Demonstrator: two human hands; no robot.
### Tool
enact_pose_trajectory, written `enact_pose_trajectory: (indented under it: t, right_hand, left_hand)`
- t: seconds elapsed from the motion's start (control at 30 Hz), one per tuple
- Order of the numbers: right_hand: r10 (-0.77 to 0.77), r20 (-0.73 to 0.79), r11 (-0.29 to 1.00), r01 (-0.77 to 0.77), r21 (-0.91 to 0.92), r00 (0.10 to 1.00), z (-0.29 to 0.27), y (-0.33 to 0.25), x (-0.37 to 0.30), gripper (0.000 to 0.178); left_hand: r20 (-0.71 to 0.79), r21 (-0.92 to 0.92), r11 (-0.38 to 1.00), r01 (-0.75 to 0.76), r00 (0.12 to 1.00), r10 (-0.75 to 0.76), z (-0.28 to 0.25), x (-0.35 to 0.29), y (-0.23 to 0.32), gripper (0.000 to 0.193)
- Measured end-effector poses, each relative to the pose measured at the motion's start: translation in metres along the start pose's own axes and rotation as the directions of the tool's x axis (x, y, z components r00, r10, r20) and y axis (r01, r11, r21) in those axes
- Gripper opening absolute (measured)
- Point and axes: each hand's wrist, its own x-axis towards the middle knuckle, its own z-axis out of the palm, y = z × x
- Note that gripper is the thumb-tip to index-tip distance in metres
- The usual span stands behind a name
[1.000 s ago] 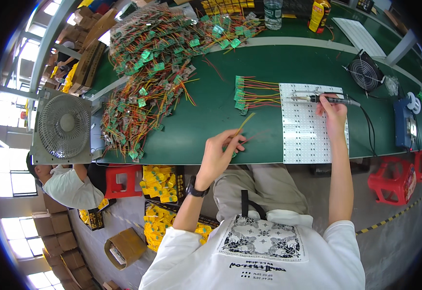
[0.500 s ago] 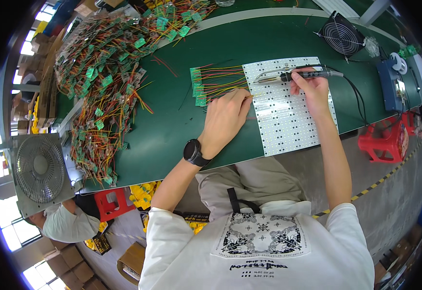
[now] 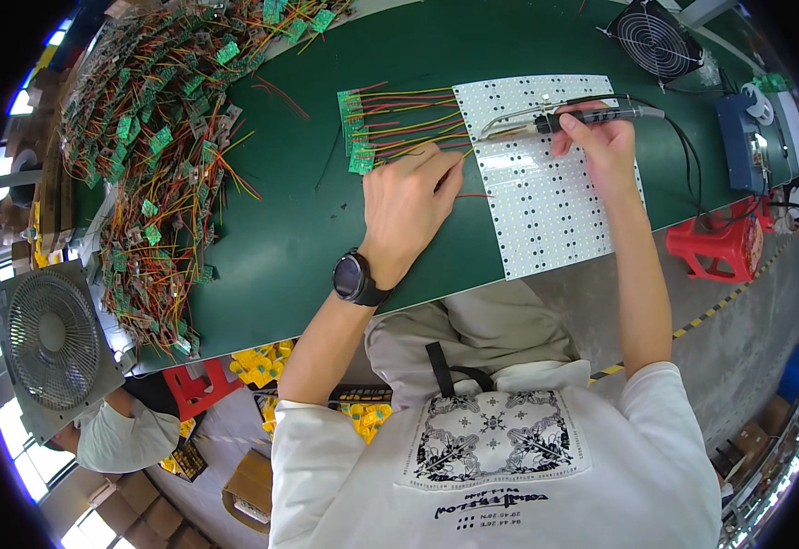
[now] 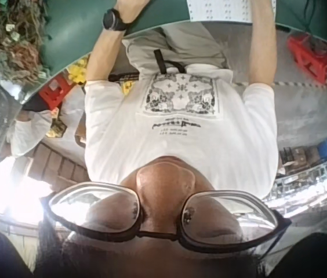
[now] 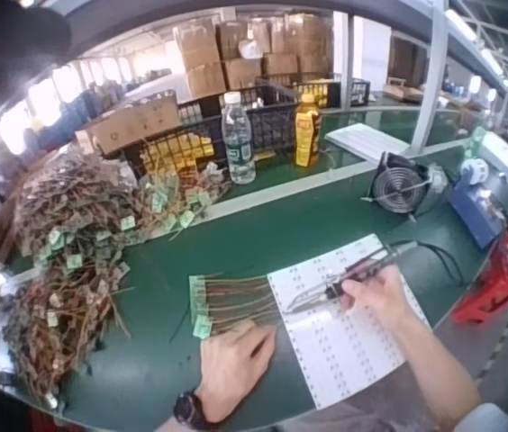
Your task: The person solders multiple colored wires from small circuit boards onto a large white LED panel array. This is done using a soldering iron to connect the wires to the panel.
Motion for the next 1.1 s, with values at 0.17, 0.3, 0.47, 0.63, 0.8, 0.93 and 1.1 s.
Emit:
enact_pose_trajectory:
  t: [0.17,0.3,0.47,0.63,0.8,0.93,1.1]
  right_hand:
    - [-0.006,-0.003,1.000,0.006,0.008,1.000,0.0018,-0.0001,-0.0002,0.021]
    - [-0.010,-0.019,1.000,0.010,0.011,1.000,0.0010,-0.0007,0.0003,0.022]
    - [0.004,-0.035,1.000,-0.004,0.009,0.999,0.0007,-0.0013,-0.0003,0.022]
    - [0.004,-0.020,1.000,-0.004,-0.004,1.000,0.0006,-0.0009,-0.0003,0.022]
    - [-0.002,0.008,1.000,0.002,-0.013,1.000,-0.0005,-0.0005,-0.0014,0.020]
    - [-0.001,0.017,1.000,0.001,-0.006,1.000,0.0000,-0.0017,-0.0011,0.019]
    - [0.008,0.039,1.000,-0.007,-0.008,0.999,-0.0001,-0.0031,-0.0013,0.017]
  left_hand:
    - [0.020,0.001,1.000,-0.003,1.000,0.003,-0.0028,-0.0002,0.0008,0.007]
    - [0.061,-0.012,0.999,0.030,0.998,-0.029,-0.0062,0.0038,0.0052,0.009]
    - [0.117,0.068,0.995,0.074,0.990,-0.081,-0.0046,0.0039,0.0054,0.009]
    - [0.068,0.065,0.998,0.014,0.998,-0.018,-0.0018,0.0008,0.0017,0.008]
    - [-0.010,0.003,1.000,-0.014,1.000,0.014,0.0004,0.0001,0.0000,0.007]
    - [-0.015,-0.004,1.000,-0.001,1.000,0.001,0.0012,-0.0006,-0.0016,0.007]
    - [-0.013,-0.011,1.000,0.013,1.000,-0.013,0.0009,0.0000,-0.0015,0.007]
